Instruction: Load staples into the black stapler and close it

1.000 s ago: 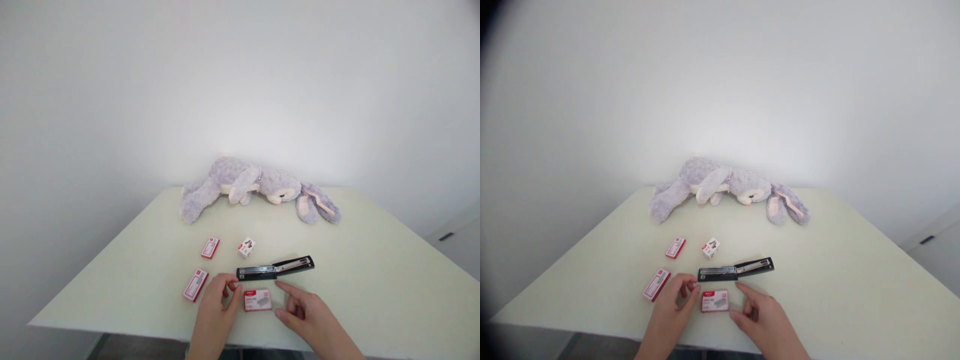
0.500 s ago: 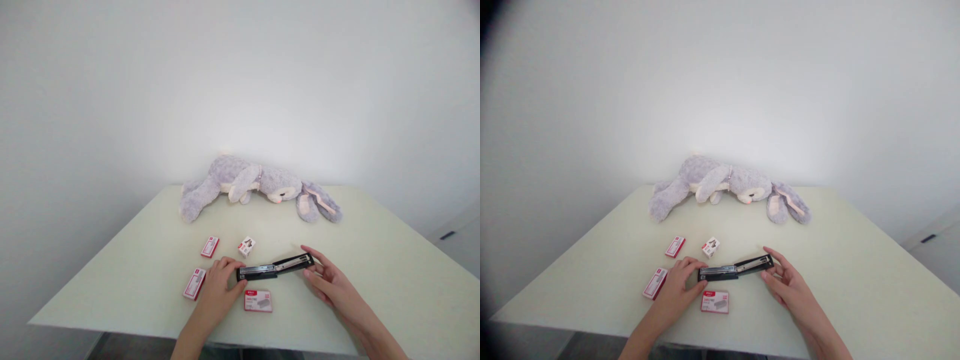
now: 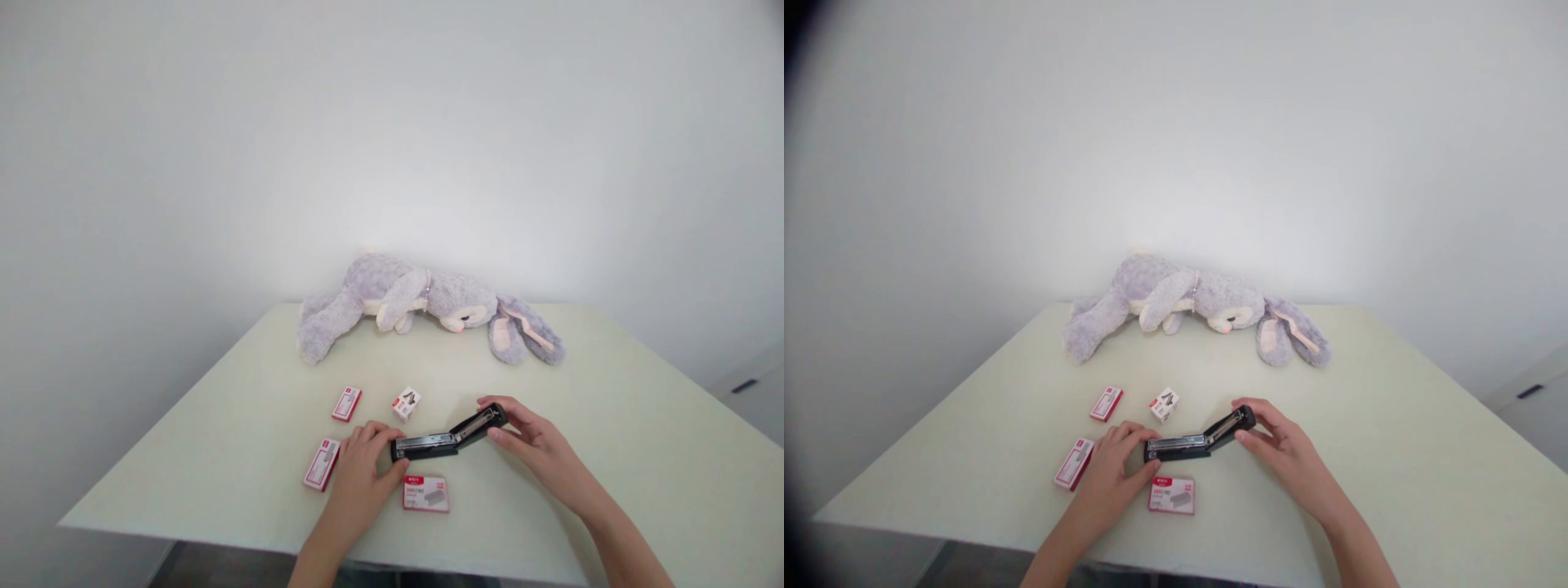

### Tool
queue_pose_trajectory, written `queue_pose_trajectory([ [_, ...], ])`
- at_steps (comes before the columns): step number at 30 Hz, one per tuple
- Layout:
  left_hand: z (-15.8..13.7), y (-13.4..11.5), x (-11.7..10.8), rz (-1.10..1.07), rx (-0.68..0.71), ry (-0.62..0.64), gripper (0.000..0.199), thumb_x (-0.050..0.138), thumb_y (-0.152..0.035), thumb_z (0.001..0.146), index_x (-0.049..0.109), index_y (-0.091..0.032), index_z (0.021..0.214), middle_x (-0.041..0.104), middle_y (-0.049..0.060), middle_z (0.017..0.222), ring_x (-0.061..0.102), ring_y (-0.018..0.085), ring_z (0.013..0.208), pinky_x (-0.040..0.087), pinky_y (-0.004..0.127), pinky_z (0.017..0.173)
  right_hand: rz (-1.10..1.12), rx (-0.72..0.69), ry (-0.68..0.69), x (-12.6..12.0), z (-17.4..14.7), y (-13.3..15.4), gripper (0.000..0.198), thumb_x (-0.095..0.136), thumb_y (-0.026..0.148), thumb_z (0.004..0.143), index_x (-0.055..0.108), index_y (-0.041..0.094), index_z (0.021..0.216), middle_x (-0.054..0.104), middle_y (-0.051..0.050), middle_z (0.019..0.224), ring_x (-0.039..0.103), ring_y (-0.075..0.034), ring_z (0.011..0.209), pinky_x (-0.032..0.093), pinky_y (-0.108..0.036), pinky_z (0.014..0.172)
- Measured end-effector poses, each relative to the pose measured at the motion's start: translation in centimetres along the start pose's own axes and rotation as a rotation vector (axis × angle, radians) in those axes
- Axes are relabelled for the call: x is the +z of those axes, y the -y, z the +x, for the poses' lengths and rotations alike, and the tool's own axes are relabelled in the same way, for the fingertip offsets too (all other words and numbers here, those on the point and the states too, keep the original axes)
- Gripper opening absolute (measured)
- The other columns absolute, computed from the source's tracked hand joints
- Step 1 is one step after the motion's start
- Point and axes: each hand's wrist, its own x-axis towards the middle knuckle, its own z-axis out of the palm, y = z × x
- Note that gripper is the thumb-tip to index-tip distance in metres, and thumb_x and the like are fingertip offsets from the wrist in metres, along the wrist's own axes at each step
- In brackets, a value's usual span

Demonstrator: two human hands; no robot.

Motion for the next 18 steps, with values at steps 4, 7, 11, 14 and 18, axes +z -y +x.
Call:
queue_pose_trajectory([
  [4,0.0,-0.1,0.0,-0.004,-0.007,-0.004,0.026,0.066,-0.033,0.089,0.068,-0.032,0.115,0.065,0.002,0.118,0.058,0.025,0.111,0.041,0.038,0.095,-0.003,0.002,0.027,-0.1,0.5,-0.3,0.040,0.068,0.048,0.093,0.067,0.027,0.126,0.052,-0.008,0.149,0.051,-0.026,0.135,0.042,-0.041,0.115],
  [7,0.0,0.0,0.1,-0.004,-0.007,-0.014,0.026,0.066,-0.032,0.089,0.068,-0.032,0.115,0.065,0.002,0.117,0.058,0.025,0.111,0.041,0.038,0.095,0.001,0.005,0.030,0.3,0.6,-0.2,0.040,0.069,0.048,0.092,0.067,0.027,0.127,0.054,-0.008,0.147,0.054,-0.025,0.132,0.042,-0.040,0.114],
  [11,0.0,0.1,0.2,-0.002,-0.010,-0.011,0.027,0.066,-0.031,0.088,0.068,-0.032,0.115,0.065,0.002,0.117,0.057,0.026,0.111,0.040,0.038,0.096,0.071,0.015,0.029,1.4,0.6,0.1,0.043,0.066,0.047,0.095,0.064,0.026,0.132,0.060,-0.009,0.140,0.059,-0.026,0.124,0.046,-0.040,0.109],
  [14,-0.1,0.1,0.2,-0.009,-0.013,-0.014,0.027,0.068,-0.032,0.088,0.067,-0.033,0.115,0.064,0.001,0.118,0.056,0.025,0.111,0.039,0.038,0.096,0.088,0.018,0.008,1.9,0.6,-0.3,0.043,0.066,0.046,0.095,0.064,0.027,0.133,0.062,-0.008,0.138,0.060,-0.026,0.121,0.048,-0.039,0.106],
  [18,-0.1,0.0,0.1,-0.017,-0.023,-0.013,0.027,0.069,-0.032,0.088,0.067,-0.034,0.115,0.064,-0.001,0.117,0.056,0.024,0.112,0.039,0.036,0.096,0.101,0.008,-0.002,2.1,0.7,-0.9,0.042,0.068,0.044,0.095,0.064,0.029,0.134,0.064,-0.006,0.135,0.061,-0.024,0.116,0.048,-0.035,0.103],
])
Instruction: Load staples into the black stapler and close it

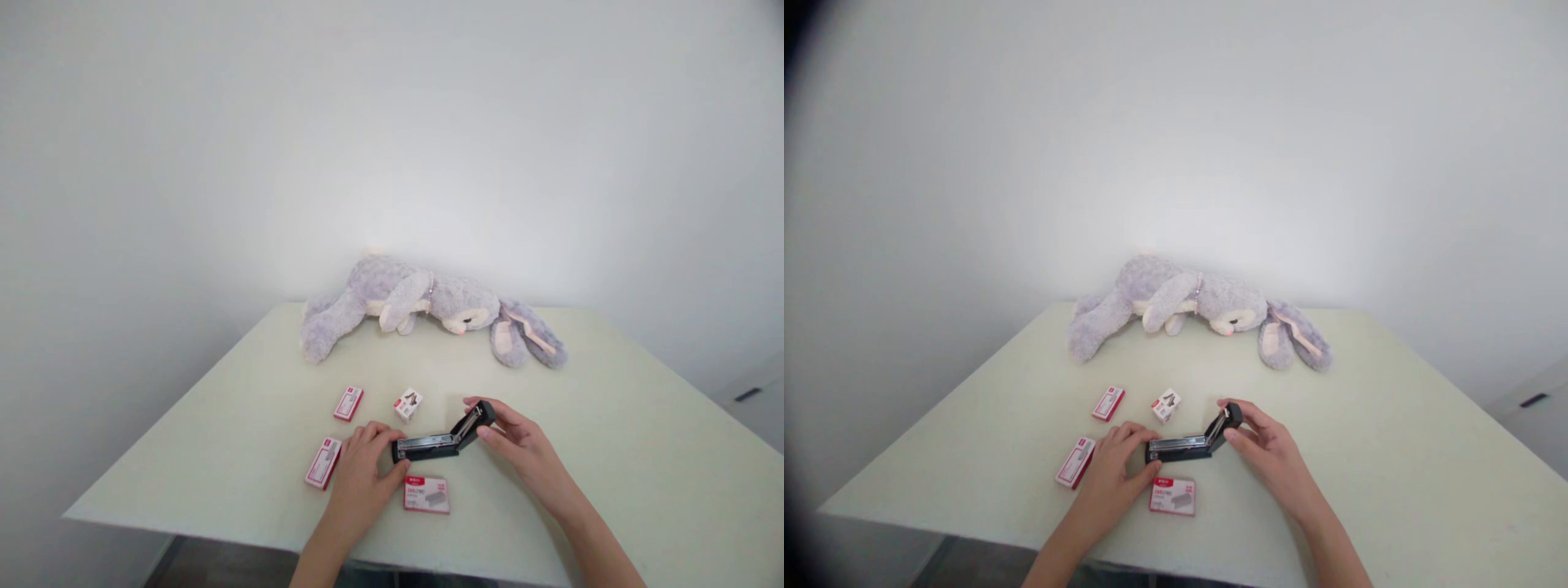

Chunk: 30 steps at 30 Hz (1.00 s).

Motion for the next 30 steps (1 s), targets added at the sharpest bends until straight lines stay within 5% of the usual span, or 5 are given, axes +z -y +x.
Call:
queue_pose_trajectory([
  [30,-0.2,0.0,0.1,0.020,-0.001,0.001,0.028,0.065,-0.035,0.090,0.066,-0.035,0.118,0.064,0.001,0.120,0.055,0.026,0.112,0.039,0.038,0.095,0.023,-0.035,0.005,1.3,0.3,0.0,0.037,0.068,0.045,0.094,0.067,0.028,0.127,0.066,-0.007,0.128,0.059,-0.027,0.120,0.049,-0.036,0.103],
])
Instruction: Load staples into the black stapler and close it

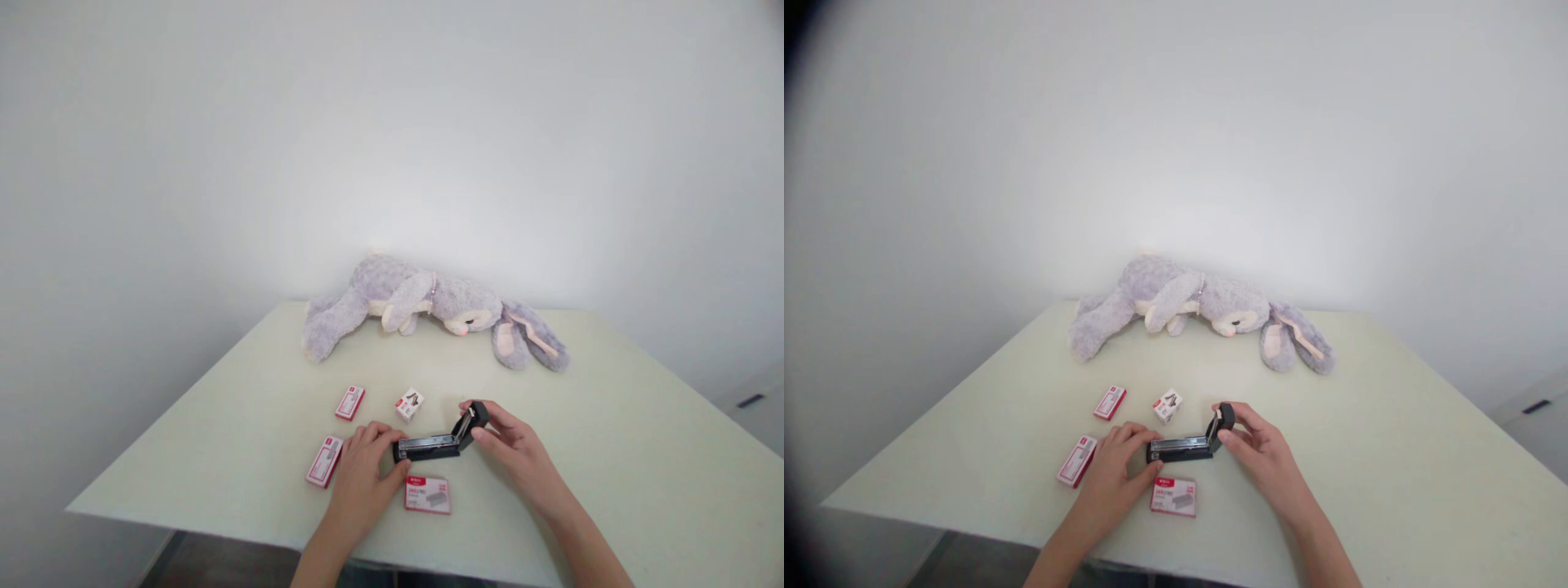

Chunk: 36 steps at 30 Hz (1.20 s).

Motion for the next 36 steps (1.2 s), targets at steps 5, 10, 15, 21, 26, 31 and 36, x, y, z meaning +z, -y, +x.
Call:
queue_pose_trajectory([
  [5,0.02,0.12,0.05,0.002,-0.004,-0.005,0.028,0.066,-0.034,0.090,0.066,-0.036,0.117,0.064,0.000,0.118,0.055,0.024,0.112,0.039,0.038,0.094,0.018,-0.011,0.007,0.25,0.25,-0.07,0.036,0.069,0.044,0.093,0.068,0.028,0.125,0.066,-0.006,0.124,0.059,-0.026,0.119,0.050,-0.036,0.102],
  [10,0.00,0.02,0.05,0.011,-0.003,-0.004,0.028,0.066,-0.035,0.089,0.067,-0.035,0.117,0.064,0.000,0.118,0.056,0.024,0.112,0.039,0.037,0.094,0.025,0.011,0.019,0.35,0.28,0.17,0.033,0.069,0.043,0.093,0.068,0.027,0.123,0.066,-0.006,0.126,0.060,-0.026,0.117,0.049,-0.035,0.102],
  [15,0.01,-0.15,0.04,0.016,-0.007,-0.002,0.027,0.065,-0.034,0.090,0.067,-0.034,0.117,0.064,0.001,0.120,0.055,0.025,0.113,0.039,0.038,0.095,0.025,0.006,0.030,0.35,0.29,0.50,0.030,0.067,0.042,0.094,0.068,0.026,0.121,0.065,-0.006,0.126,0.059,-0.026,0.119,0.048,-0.036,0.103],
  [21,0.05,-0.13,0.02,0.014,-0.013,0.000,0.027,0.065,-0.034,0.089,0.067,-0.034,0.117,0.064,0.002,0.120,0.055,0.026,0.113,0.040,0.038,0.095,0.023,0.005,0.030,0.47,0.24,0.66,0.034,0.068,0.043,0.094,0.068,0.026,0.122,0.066,-0.007,0.125,0.059,-0.027,0.117,0.049,-0.039,0.101],
  [26,0.06,-0.12,-0.02,0.013,-0.003,-0.004,0.029,0.066,-0.034,0.089,0.067,-0.035,0.118,0.064,0.001,0.119,0.055,0.025,0.113,0.039,0.038,0.096,0.023,0.009,0.042,0.63,0.43,0.54,0.035,0.067,0.044,0.094,0.067,0.026,0.125,0.065,-0.006,0.127,0.058,-0.027,0.116,0.050,-0.037,0.099],
  [31,0.00,-0.06,0.03,0.010,-0.001,-0.009,0.029,0.066,-0.034,0.089,0.067,-0.035,0.118,0.064,0.000,0.120,0.055,0.025,0.114,0.038,0.038,0.095,0.020,0.007,0.035,0.65,0.35,0.49,0.035,0.068,0.045,0.094,0.068,0.027,0.124,0.065,-0.006,0.127,0.059,-0.026,0.116,0.050,-0.036,0.099],
  [36,-0.05,-0.07,0.01,0.012,-0.003,-0.009,0.028,0.066,-0.034,0.089,0.067,-0.035,0.118,0.064,0.001,0.120,0.055,0.026,0.113,0.038,0.039,0.095,0.026,0.011,0.033,0.62,0.31,0.66,0.036,0.068,0.045,0.094,0.068,0.027,0.125,0.066,-0.006,0.127,0.059,-0.026,0.117,0.049,-0.036,0.100],
])
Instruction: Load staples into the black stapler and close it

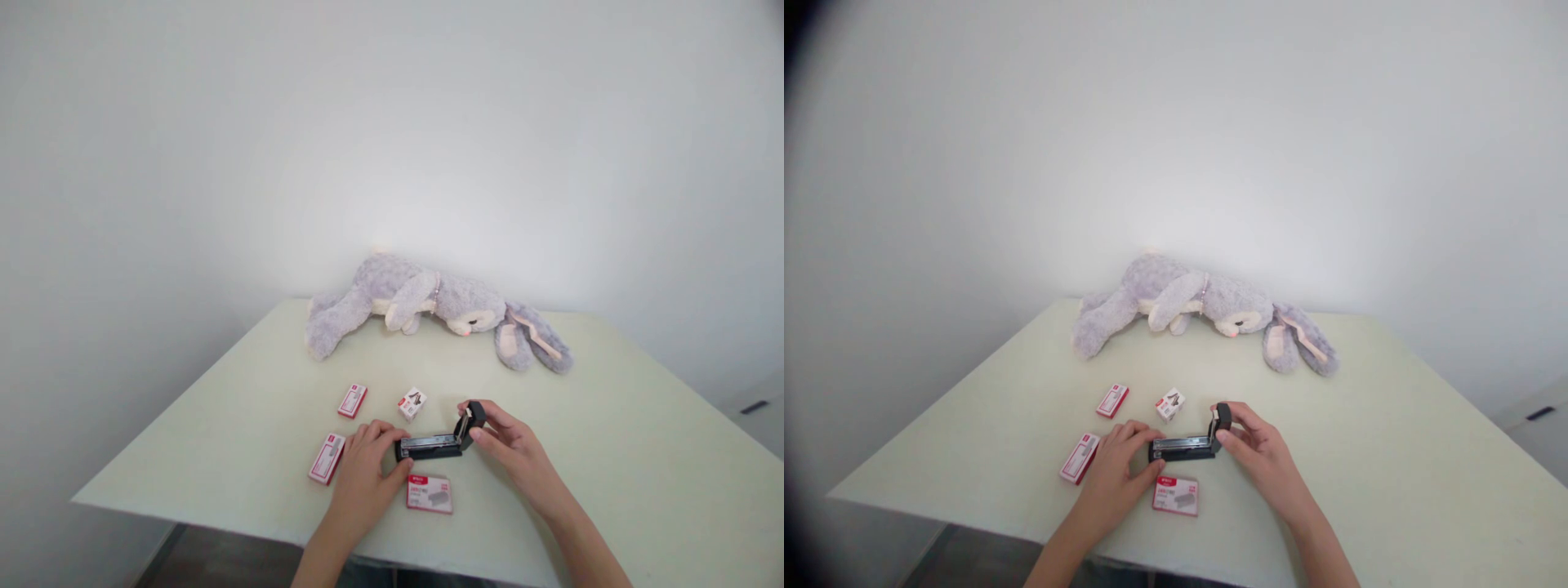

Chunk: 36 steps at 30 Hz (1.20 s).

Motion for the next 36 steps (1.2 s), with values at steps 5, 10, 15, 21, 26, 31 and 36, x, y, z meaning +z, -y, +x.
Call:
queue_pose_trajectory([
  [5,0.09,-0.03,0.00,-0.002,-0.002,0.003,0.029,0.066,-0.033,0.088,0.067,-0.034,0.117,0.065,0.002,0.119,0.056,0.027,0.113,0.039,0.039,0.094,0.004,-0.004,-0.001,0.05,0.09,-0.04,0.036,0.068,0.045,0.094,0.068,0.028,0.125,0.065,-0.006,0.127,0.059,-0.026,0.117,0.050,-0.036,0.099],
  [10,0.10,0.04,0.08,-0.001,-0.004,-0.004,0.029,0.066,-0.033,0.088,0.067,-0.034,0.117,0.064,0.002,0.119,0.056,0.027,0.113,0.039,0.039,0.094,-0.014,-0.004,-0.006,0.06,0.08,-0.22,0.039,0.068,0.047,0.093,0.067,0.028,0.127,0.066,-0.006,0.127,0.059,-0.027,0.118,0.051,-0.037,0.099],
  [15,0.04,0.05,0.09,-0.005,-0.005,0.001,0.029,0.066,-0.033,0.088,0.067,-0.034,0.118,0.064,0.001,0.120,0.055,0.026,0.113,0.039,0.039,0.095,-0.012,-0.002,0.002,0.12,0.09,-0.19,0.039,0.068,0.046,0.093,0.067,0.028,0.128,0.065,-0.006,0.126,0.058,-0.027,0.118,0.050,-0.037,0.101],
  [21,0.01,0.02,0.04,-0.005,0.002,-0.001,0.029,0.067,-0.033,0.088,0.067,-0.034,0.117,0.064,0.001,0.119,0.056,0.026,0.113,0.039,0.038,0.094,-0.019,-0.010,0.003,0.26,0.11,0.01,0.041,0.068,0.046,0.094,0.066,0.028,0.130,0.064,-0.007,0.127,0.058,-0.027,0.118,0.051,-0.038,0.100],
  [26,0.04,-0.05,-0.07,-0.005,0.002,0.002,0.029,0.066,-0.034,0.089,0.067,-0.035,0.117,0.064,0.002,0.120,0.056,0.027,0.113,0.039,0.039,0.095,-0.017,-0.014,0.016,0.34,0.14,0.09,0.036,0.067,0.045,0.094,0.067,0.028,0.125,0.064,-0.006,0.127,0.058,-0.026,0.117,0.051,-0.036,0.098],
  [31,0.06,-0.05,-0.05,0.006,-0.006,0.004,0.029,0.066,-0.034,0.088,0.067,-0.035,0.117,0.064,0.002,0.119,0.056,0.027,0.113,0.039,0.039,0.095,-0.010,-0.019,0.016,0.39,0.20,0.01,0.032,0.067,0.043,0.094,0.068,0.027,0.122,0.063,-0.006,0.127,0.057,-0.026,0.117,0.051,-0.036,0.099],
  [36,0.01,0.06,-0.01,-0.007,0.005,-0.003,0.029,0.066,-0.033,0.088,0.066,-0.035,0.117,0.064,0.001,0.119,0.056,0.026,0.113,0.039,0.039,0.095,-0.011,-0.025,0.020,0.48,0.29,-0.17,0.032,0.068,0.041,0.094,0.068,0.027,0.123,0.062,-0.006,0.128,0.057,-0.026,0.117,0.050,-0.038,0.099],
])
